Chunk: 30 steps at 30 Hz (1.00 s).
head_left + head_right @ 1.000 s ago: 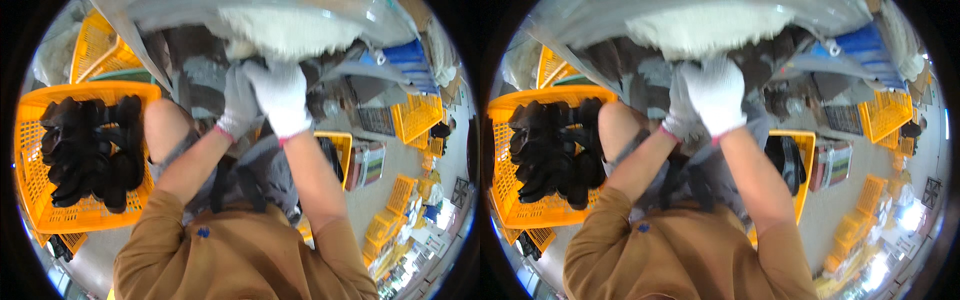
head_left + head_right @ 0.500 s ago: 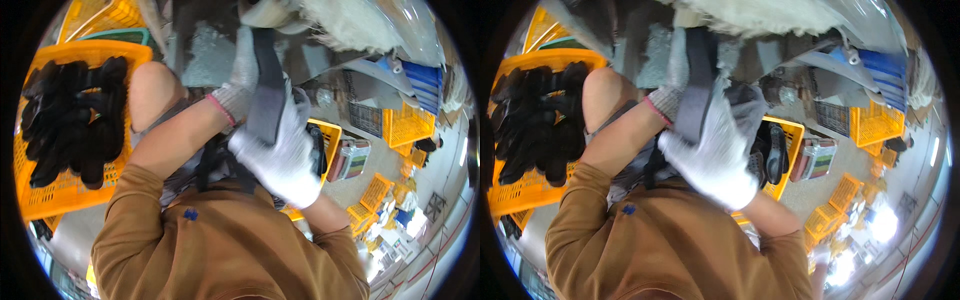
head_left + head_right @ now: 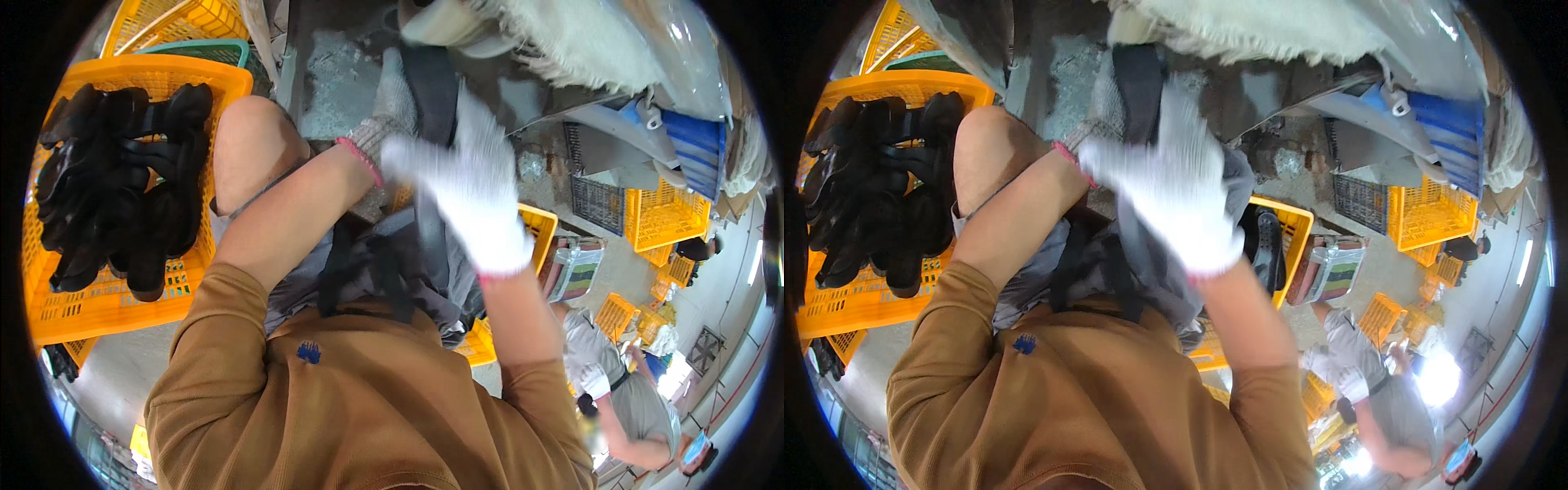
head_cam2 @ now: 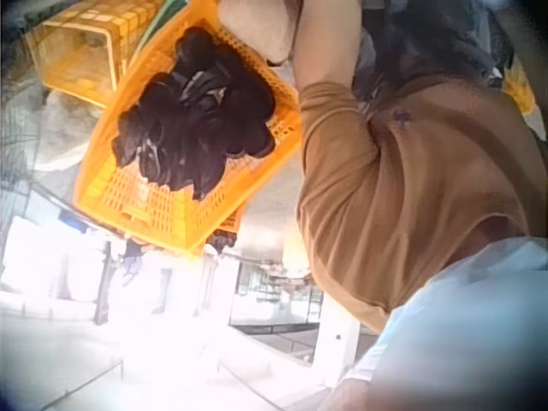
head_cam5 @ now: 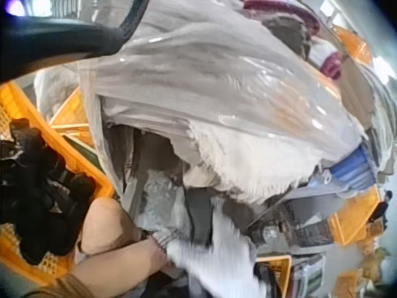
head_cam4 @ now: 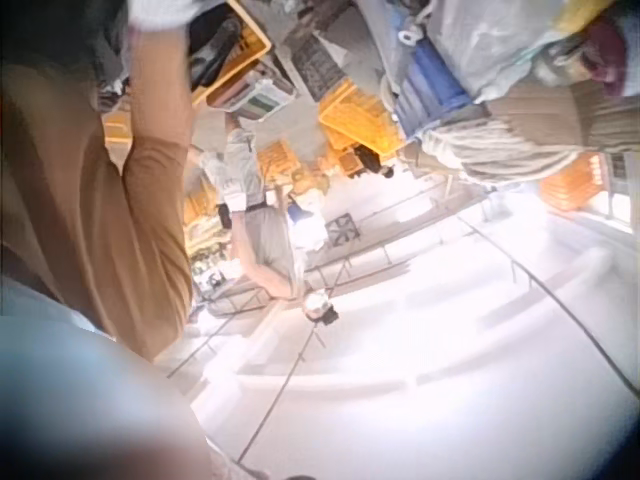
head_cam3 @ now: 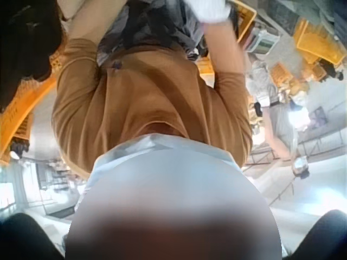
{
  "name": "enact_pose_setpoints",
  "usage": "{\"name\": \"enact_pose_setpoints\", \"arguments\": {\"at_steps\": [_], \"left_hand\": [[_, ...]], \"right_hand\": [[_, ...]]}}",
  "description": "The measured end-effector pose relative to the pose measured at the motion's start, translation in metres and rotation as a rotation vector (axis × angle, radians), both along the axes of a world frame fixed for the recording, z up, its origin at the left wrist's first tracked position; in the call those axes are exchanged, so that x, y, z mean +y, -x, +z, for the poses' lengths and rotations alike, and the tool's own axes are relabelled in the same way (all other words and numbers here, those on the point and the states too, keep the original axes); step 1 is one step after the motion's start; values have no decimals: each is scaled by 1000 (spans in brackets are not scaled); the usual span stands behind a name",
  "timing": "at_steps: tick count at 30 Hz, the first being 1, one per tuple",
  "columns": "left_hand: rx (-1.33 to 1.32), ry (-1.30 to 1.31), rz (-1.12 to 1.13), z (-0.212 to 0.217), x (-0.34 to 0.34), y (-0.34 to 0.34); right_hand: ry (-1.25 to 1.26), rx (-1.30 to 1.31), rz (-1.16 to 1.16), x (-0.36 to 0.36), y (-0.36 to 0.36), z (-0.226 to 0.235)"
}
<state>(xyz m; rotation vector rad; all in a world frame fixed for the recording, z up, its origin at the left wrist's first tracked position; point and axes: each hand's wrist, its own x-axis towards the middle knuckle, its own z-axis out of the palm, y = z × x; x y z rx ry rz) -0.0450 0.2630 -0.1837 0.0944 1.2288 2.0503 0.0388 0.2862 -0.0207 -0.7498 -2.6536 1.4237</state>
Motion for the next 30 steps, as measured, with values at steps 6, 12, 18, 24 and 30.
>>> {"name": "enact_pose_setpoints", "arguments": {"at_steps": [6, 12, 18, 24, 30], "left_hand": [[56, 30, 111, 15, 9, 30], [562, 424, -485, 70, -132, 24], [1470, 1540, 577, 156, -468, 204], [121, 615, 954, 111, -528, 347], [240, 939, 747, 23, -470, 312]], "right_hand": [[562, -111, -35, 22, 19, -6], [-82, -40, -78, -18, -140, -35], [-847, -304, -316, -33, -270, -58], [-561, -390, -315, 1, -204, -52], [-391, -279, -76, -1, -177, -65]]}}
